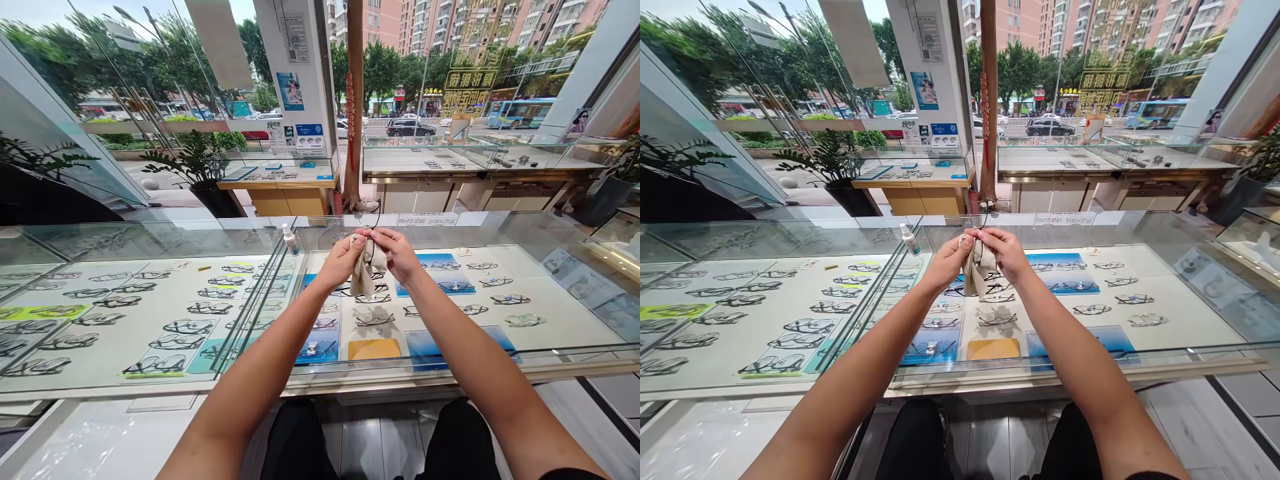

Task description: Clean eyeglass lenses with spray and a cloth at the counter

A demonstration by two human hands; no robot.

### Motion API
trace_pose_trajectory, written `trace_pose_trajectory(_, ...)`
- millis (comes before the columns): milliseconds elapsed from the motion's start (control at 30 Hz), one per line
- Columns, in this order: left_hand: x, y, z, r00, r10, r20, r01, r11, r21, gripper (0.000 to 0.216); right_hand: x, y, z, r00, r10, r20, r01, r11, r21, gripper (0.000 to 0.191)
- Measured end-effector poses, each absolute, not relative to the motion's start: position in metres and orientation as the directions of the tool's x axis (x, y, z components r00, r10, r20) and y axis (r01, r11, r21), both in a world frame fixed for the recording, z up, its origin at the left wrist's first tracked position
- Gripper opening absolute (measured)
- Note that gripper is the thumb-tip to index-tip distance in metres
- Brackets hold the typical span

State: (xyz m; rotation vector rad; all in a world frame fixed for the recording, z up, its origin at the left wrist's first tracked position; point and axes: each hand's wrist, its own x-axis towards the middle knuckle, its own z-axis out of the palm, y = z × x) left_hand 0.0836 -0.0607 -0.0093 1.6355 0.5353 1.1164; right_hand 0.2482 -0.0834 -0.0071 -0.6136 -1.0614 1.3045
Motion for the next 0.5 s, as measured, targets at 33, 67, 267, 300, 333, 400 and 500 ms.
trace_pose_trajectory(33,0.082,-0.060,-0.009,0.497,0.778,0.384,-0.172,-0.345,0.923,0.072,0.249,-0.082,-0.008,-0.064,0.961,0.268,-0.473,0.207,-0.857,0.043)
trace_pose_trajectory(67,0.081,-0.058,-0.009,0.521,0.771,0.366,-0.164,-0.330,0.930,0.073,0.251,-0.081,-0.008,-0.052,0.963,0.263,-0.482,0.206,-0.852,0.043)
trace_pose_trajectory(267,0.073,-0.046,-0.012,0.447,0.830,0.335,-0.178,-0.284,0.942,0.075,0.261,-0.080,-0.004,0.037,0.954,0.297,-0.496,0.276,-0.824,0.039)
trace_pose_trajectory(300,0.072,-0.044,-0.012,0.421,0.846,0.328,-0.191,-0.270,0.944,0.075,0.262,-0.080,-0.003,0.039,0.951,0.306,-0.482,0.286,-0.828,0.039)
trace_pose_trajectory(333,0.070,-0.041,-0.012,0.402,0.859,0.317,-0.203,-0.254,0.946,0.075,0.264,-0.080,-0.002,0.034,0.948,0.317,-0.463,0.296,-0.836,0.038)
trace_pose_trajectory(400,0.066,-0.038,-0.009,0.379,0.878,0.293,-0.232,-0.216,0.948,0.076,0.265,-0.081,-0.002,0.002,0.938,0.346,-0.406,0.317,-0.857,0.036)
trace_pose_trajectory(500,0.062,-0.036,-0.004,0.370,0.885,0.282,-0.284,-0.181,0.941,0.078,0.264,-0.082,-0.004,-0.069,0.930,0.361,-0.299,0.326,-0.897,0.033)
